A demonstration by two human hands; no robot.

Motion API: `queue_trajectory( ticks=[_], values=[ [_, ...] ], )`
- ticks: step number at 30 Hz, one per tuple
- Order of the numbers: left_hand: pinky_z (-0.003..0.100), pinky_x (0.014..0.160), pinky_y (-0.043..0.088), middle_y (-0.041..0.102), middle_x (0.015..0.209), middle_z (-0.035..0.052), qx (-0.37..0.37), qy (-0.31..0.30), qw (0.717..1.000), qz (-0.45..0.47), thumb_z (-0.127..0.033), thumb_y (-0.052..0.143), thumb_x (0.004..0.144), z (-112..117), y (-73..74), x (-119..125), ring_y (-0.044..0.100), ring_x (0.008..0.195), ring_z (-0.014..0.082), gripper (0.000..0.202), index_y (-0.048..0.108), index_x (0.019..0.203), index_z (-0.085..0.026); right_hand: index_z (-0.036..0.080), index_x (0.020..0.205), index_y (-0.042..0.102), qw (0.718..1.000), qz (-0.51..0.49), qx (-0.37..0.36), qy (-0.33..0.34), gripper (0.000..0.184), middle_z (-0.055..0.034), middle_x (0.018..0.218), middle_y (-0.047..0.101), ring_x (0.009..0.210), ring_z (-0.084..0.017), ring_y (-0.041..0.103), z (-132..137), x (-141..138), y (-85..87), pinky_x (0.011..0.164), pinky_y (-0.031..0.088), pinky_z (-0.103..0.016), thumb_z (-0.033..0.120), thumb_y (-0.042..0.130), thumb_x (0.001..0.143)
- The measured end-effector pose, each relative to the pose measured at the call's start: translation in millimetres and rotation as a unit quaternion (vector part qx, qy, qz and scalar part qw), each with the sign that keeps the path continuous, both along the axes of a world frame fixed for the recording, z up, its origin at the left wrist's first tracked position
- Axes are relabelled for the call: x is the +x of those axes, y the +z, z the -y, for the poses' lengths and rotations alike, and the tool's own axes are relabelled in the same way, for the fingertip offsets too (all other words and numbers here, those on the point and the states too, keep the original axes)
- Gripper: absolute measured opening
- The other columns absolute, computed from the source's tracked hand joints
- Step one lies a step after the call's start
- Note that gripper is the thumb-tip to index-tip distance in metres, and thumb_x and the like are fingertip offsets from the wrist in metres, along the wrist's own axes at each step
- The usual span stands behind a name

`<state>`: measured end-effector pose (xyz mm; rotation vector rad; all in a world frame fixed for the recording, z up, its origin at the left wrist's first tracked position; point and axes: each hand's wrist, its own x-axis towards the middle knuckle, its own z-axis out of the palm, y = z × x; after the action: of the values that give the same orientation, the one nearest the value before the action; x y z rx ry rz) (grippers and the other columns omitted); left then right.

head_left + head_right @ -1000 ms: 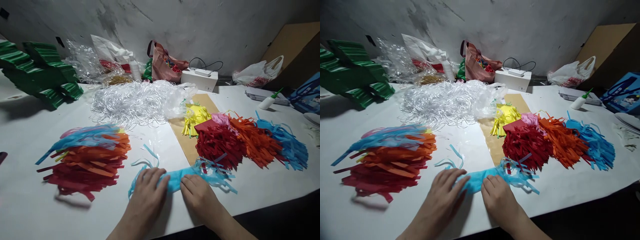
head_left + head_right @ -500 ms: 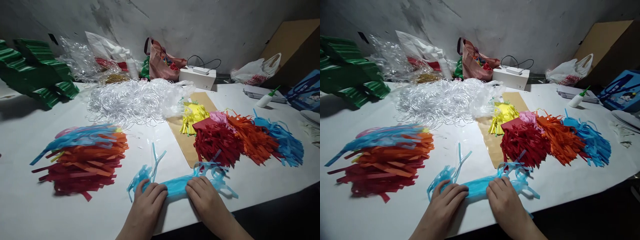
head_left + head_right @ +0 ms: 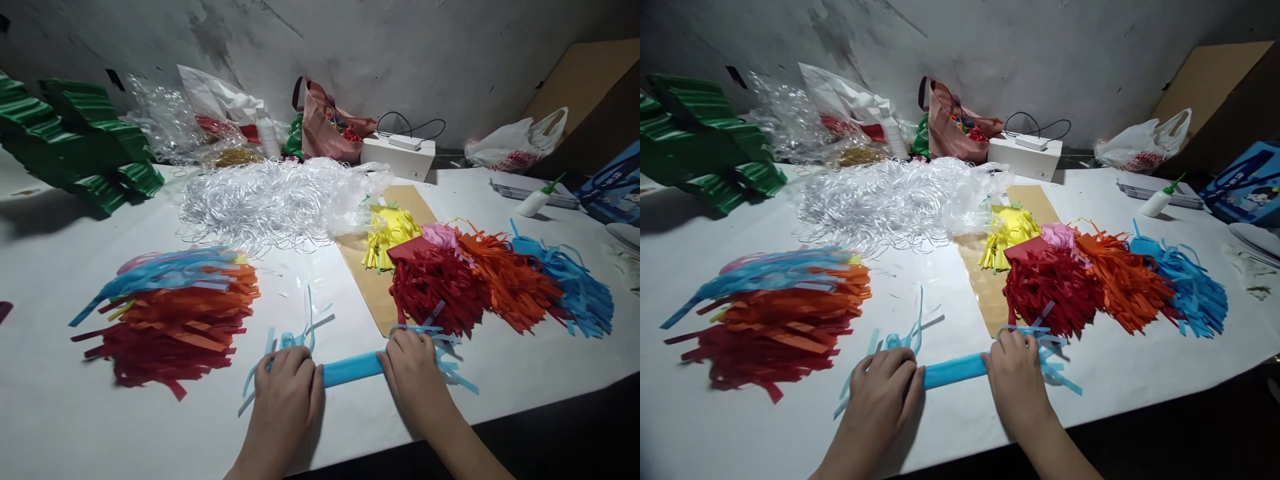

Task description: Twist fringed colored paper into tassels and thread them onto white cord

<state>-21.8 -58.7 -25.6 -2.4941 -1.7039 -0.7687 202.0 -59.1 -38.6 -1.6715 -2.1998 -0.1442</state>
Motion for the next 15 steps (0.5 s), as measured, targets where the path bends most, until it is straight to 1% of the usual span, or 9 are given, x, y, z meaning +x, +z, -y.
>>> queue_trajectory(
  ticks=[4,7,9,11,12,13,15],
  values=[
    [0.046,0.084,0.035,0.068,0.083,0.0063,-0.016,0.014,0.999,-0.038,-0.017,0.043,0.095,-4.0,0.4,-0.4,0.061,0.081,0.0260,0.031,0.062,0.070,-0.020,0.021,0.071,0.054,1.000,0.016,-0.014,-0.010,0.023,-0.0036,0.077,0.057,0.076,-0.024,0.048,-5.4,-0.9,0.1,0.078,0.031,-0.040,0.019,0.057,0.093],
    [0.046,0.084,0.036,0.068,0.084,0.0061,-0.029,0.020,0.998,-0.058,-0.017,0.047,0.094,-4.8,0.0,-0.3,0.060,0.081,0.0261,0.028,0.063,0.071,-0.020,0.021,0.071,0.054,1.000,0.015,-0.016,-0.015,0.024,-0.0039,0.076,0.058,0.076,-0.024,0.048,-7.0,-0.2,1.0,0.077,0.032,-0.040,0.020,0.056,0.094],
    [0.046,0.084,0.036,0.068,0.084,0.0059,-0.031,0.024,0.997,-0.068,-0.017,0.048,0.093,-5.2,-0.6,0.3,0.060,0.082,0.0265,0.026,0.063,0.071,-0.020,0.020,0.076,0.057,0.999,0.009,0.001,-0.031,0.021,-0.0059,0.080,0.060,0.080,-0.025,0.051,-6.2,-0.4,3.8,0.079,0.033,-0.042,0.020,0.052,0.097],
    [0.046,0.084,0.036,0.068,0.084,0.0057,-0.030,0.024,0.996,-0.075,-0.016,0.050,0.092,-5.9,-0.9,1.5,0.060,0.082,0.0267,0.025,0.063,0.071,-0.020,0.018,0.087,0.060,0.998,-0.018,0.044,-0.038,0.017,-0.0090,0.091,0.064,0.090,-0.027,0.054,-3.7,-2.1,8.4,0.088,0.034,-0.046,0.019,0.048,0.099],
    [0.046,0.084,0.036,0.068,0.084,0.0056,-0.030,0.024,0.996,-0.077,-0.016,0.050,0.092,-6.3,-1.0,2.2,0.060,0.082,0.0268,0.025,0.063,0.071,-0.020,0.017,0.092,0.061,0.997,-0.038,0.069,-0.019,0.016,-0.0100,0.096,0.065,0.096,-0.027,0.055,-1.9,-3.8,10.7,0.094,0.032,-0.049,0.018,0.047,0.100],
    [0.046,0.084,0.036,0.068,0.084,0.0054,-0.031,0.024,0.996,-0.078,-0.015,0.050,0.092,-6.7,-0.9,2.9,0.060,0.082,0.0269,0.024,0.062,0.071,-0.021,0.017,0.096,0.062,0.994,-0.057,0.089,0.019,0.017,-0.0099,0.099,0.065,0.100,-0.026,0.055,0.0,-6.0,12.6,0.099,0.030,-0.050,0.016,0.045,0.100],
    [0.047,0.084,0.037,0.067,0.083,0.0052,-0.034,0.024,0.996,-0.080,-0.015,0.050,0.091,-7.3,-0.3,4.1,0.060,0.081,0.0274,0.024,0.062,0.071,-0.021,0.018,0.097,0.062,0.984,-0.076,0.104,0.124,0.021,-0.0074,0.097,0.066,0.100,-0.023,0.056,3.3,-11.7,14.1,0.105,0.027,-0.049,0.012,0.042,0.101]
  ],
)
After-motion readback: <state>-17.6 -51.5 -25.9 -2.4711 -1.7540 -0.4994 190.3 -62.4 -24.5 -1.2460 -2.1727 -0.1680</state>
